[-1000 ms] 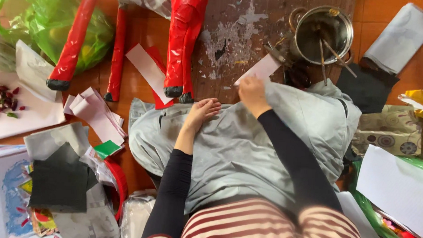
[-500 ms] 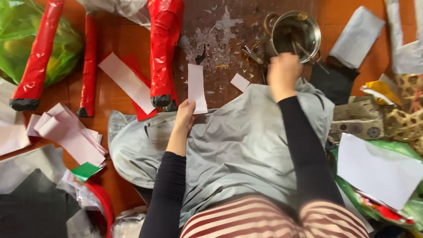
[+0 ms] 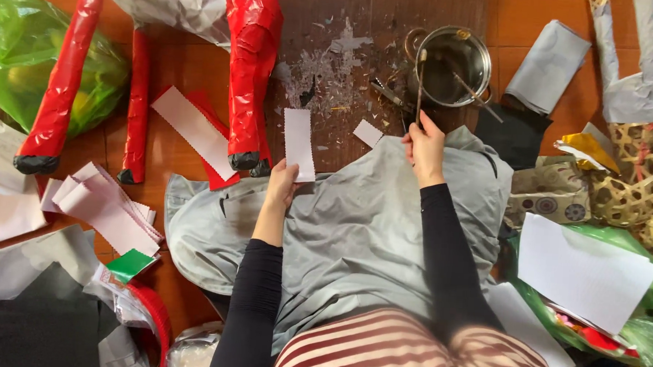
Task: Crafting a paper animal figure by layering paper strips and adhesive onto a frame.
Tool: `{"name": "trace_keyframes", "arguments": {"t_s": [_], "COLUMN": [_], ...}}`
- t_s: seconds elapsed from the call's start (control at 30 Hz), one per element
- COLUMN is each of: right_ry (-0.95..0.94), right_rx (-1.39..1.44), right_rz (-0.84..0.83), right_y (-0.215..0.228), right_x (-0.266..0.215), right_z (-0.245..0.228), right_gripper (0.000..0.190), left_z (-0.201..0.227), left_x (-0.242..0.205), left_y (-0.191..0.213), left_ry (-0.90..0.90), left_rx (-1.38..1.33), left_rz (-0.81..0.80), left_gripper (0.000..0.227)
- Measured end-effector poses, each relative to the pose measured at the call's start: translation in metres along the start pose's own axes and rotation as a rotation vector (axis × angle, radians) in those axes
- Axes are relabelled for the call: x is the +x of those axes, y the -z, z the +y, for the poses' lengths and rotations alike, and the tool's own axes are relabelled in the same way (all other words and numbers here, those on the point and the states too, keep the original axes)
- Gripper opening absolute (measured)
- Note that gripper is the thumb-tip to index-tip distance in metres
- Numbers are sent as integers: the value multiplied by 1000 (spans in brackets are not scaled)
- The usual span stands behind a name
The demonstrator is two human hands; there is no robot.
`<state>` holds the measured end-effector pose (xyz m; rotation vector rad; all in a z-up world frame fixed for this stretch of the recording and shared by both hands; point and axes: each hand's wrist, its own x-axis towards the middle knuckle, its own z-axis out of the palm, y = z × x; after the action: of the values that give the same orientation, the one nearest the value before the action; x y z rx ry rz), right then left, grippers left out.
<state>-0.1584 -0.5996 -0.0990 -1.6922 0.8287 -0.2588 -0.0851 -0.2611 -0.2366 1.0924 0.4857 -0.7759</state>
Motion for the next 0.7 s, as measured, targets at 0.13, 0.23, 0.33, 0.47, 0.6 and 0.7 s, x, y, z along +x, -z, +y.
{"name": "trace_keyframes", "arguments": {"t_s": [0.13, 0.23, 0.33, 0.47, 0.6, 0.7], "right_ry": [-442, -510, -431, -371, 8, 426], "right_rx": [671, 785, 706, 433, -83, -458], "right_rz": [-172, -206, -225, -304, -496, -525], "right_y": [0, 3, -2, -29, -69, -94], "right_x": [6, 37, 37, -11, -49, -63], "right_z": [6, 62, 82, 19, 11, 2], "right_gripper": [32, 29, 29, 27, 34, 40], "left_z": [-2, -16, -36, -32, -25, -24], "left_x": [-2, 15, 36, 38, 31, 25], "left_y": [5, 5, 6, 6, 5, 1], "left_ry": [17, 3, -20, -38, -35, -2], "left_rx": [-127, -212, -238, -319, -269, -295], "left_rz": [-26, -33, -31, 4, -11, -11], "left_gripper": [33, 33, 29, 29, 30, 30]}}
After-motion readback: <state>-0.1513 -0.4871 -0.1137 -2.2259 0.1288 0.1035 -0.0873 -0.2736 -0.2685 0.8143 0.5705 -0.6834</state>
